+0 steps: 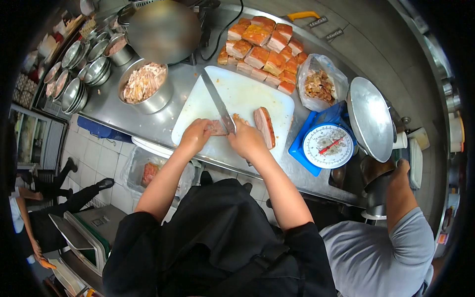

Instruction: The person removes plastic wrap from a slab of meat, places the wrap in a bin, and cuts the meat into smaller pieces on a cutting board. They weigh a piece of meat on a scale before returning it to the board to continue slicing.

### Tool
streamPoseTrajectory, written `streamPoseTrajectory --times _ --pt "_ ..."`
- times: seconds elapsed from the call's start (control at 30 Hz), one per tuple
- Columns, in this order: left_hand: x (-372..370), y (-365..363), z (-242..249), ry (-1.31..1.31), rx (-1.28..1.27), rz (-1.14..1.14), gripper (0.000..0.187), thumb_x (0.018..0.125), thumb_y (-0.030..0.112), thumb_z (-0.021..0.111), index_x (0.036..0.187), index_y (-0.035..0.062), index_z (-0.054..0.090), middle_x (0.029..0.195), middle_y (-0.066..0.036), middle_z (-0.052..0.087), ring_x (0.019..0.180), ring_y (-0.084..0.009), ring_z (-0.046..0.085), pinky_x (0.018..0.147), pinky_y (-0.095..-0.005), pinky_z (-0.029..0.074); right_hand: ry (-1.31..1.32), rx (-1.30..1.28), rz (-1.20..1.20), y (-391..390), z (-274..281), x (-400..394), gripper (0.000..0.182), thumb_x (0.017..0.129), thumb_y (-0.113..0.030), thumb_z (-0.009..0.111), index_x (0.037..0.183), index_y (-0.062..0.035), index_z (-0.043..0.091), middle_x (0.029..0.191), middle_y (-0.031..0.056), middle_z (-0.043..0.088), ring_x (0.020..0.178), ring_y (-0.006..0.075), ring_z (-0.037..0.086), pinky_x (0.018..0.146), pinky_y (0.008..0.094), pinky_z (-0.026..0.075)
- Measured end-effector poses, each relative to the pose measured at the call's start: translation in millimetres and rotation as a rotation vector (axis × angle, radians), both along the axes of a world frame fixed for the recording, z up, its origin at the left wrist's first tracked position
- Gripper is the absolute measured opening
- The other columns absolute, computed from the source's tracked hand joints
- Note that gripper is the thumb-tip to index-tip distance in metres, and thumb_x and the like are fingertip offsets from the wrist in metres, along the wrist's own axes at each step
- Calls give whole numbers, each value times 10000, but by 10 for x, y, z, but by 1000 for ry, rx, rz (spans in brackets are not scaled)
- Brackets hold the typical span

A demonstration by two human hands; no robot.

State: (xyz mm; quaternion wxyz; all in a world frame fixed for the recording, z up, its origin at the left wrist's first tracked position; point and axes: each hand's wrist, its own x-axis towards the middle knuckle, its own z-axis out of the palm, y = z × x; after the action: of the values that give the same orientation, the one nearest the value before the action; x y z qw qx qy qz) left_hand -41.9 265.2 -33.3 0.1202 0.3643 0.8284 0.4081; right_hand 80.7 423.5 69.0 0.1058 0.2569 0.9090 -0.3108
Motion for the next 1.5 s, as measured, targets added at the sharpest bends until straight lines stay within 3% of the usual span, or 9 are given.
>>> streamPoseTrajectory --times 0.07,0.13,0.27,0.33,0.57,0.77,0.83,0.93,1.5 --pt "12 -14 -119 71 20 -8 243 867 52 646 1108 20 655 1002 -176 638 957 -374 636 841 -436 521 68 55 14 -16 -130 -11 529 893 -235 598 1368 -3 562 1213 285 667 1160 406 638 959 484 523" --pt "20 -17 -131 146 40 -20 236 864 45 647 1099 22 654 992 -177 634 946 -374 633 830 -437 518 12 67 86 -3 -394 -107 403 936 -218 563 1277 -4 582 734 202 698 503 291 663 556 427 555" --pt "19 -10 -112 148 57 -32 211 849 35 660 1060 27 641 963 -172 618 922 -377 623 812 -448 510 -33 74 145 48 -141 -218 415 945 -227 552 1289 6 571 746 218 702 520 300 673 552 433 554" --pt "23 -30 -124 145 80 -24 207 845 33 662 1050 28 636 956 -170 614 917 -378 621 811 -449 509 8 13 4 -26 37 -175 489 875 -197 593 1324 -2 600 1163 286 686 1107 426 656 978 505 506" --pt "27 8 -119 169 76 -15 207 841 30 663 1047 22 637 960 -169 613 899 -380 624 792 -447 515 -32 -5 73 -31 -270 -182 533 867 -167 594 1367 16 564 1213 303 661 1139 436 638 1004 503 489" --pt "47 -49 -154 142 98 1 212 839 36 692 1045 29 645 989 -168 617 916 -385 632 801 -455 521 27 37 46 -103 -13 -153 556 871 -161 582 1398 13 546 1206 309 662 1166 423 631 1023 485 473" --pt "59 -32 -165 176 108 0 212 840 48 693 1045 25 646 961 -166 615 884 -374 631 784 -440 520 -173 -58 52 -119 -218 -169 539 876 -178 567 1385 -1 561 1186 293 677 1176 417 625 1039 481 460" --pt "49 -36 -177 190 89 -5 187 845 48 692 1028 24 659 961 -166 620 891 -373 634 790 -438 522 7 65 158 -29 -228 -230 524 878 -192 557 1365 1 569 1164 289 684 1150 421 640 1013 485 480" --pt "139 -204 -118 155 142 6 65 866 38 691 922 19 663 884 -147 602 827 -342 616 730 -423 494 -47 -44 93 -220 -119 -180 411 877 -197 572 1220 23 626 1048 300 702 1009 429 688 907 512 529"
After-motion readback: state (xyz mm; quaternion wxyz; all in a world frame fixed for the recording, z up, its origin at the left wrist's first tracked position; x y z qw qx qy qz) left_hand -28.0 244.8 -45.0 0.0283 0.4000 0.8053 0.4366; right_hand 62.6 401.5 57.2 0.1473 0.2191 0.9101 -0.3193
